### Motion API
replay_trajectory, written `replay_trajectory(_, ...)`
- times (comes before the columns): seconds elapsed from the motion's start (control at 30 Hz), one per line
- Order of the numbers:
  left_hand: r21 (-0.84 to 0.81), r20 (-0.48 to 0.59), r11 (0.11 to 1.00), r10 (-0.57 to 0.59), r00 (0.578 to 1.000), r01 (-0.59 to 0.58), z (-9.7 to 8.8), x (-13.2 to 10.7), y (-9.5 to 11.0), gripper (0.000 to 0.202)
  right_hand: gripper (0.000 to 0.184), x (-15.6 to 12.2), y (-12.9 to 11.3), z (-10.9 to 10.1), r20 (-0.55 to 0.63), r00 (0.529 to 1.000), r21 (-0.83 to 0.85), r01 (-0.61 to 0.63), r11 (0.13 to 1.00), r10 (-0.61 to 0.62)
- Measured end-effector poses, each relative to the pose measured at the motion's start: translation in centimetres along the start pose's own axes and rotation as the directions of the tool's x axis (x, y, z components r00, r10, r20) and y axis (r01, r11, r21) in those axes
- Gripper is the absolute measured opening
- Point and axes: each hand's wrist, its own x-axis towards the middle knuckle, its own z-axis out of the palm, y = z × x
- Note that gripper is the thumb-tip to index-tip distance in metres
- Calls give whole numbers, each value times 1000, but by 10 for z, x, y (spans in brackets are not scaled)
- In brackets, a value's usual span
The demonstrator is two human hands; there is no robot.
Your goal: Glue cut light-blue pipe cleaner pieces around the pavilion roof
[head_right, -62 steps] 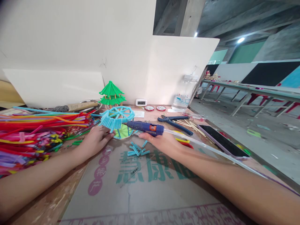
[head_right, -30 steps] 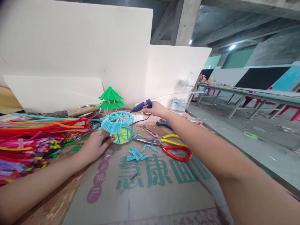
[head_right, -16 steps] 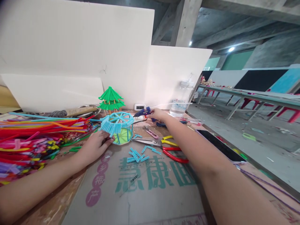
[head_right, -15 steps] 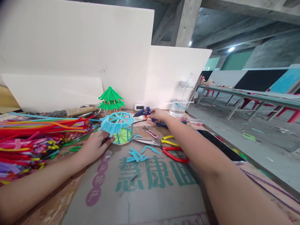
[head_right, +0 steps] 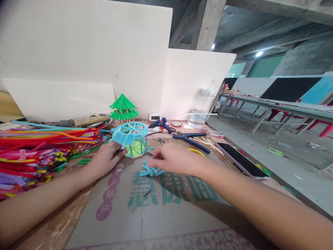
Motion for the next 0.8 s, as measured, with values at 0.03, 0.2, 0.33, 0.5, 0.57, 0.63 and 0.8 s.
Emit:
replay_trajectory(0.03, 7, 1, 1000, -1, 1000, 1, 0, 0, 0, 26, 40, -3, -6, 6, -13, 1000, -23, -2, 1000, 2)
replay_trajectory(0.2, 2, 9, 1000, 7, 1000, -7, -1, 0, 1, 28, 20, -7, -12, 26, -39, 998, -63, 38, 997, -41)
replay_trajectory(0.33, -1, -1, 1000, 3, 1000, -3, 0, -1, 0, 27, 13, -7, -11, 20, -97, 989, 4, 112, 994, -111)
replay_trajectory(0.5, -26, -5, 1000, 6, 1000, -7, 0, -1, 1, 26, 16, -3, -17, 11, -210, 977, 220, 68, 973, -21)
replay_trajectory(0.57, -34, -6, 999, 6, 1000, -6, 1, 0, 1, 26, 13, 1, -19, 11, -211, 978, 354, 73, 932, 4)
replay_trajectory(0.63, -40, -7, 999, 5, 1000, -5, 1, 0, 0, 26, 7, 7, -22, 10, -196, 980, 497, 77, 864, 26)
replay_trajectory(0.8, -46, -18, 999, 7, 1000, -8, 1, 0, 0, 24, 18, 28, -24, 11, -166, 977, 815, 60, 576, 134)
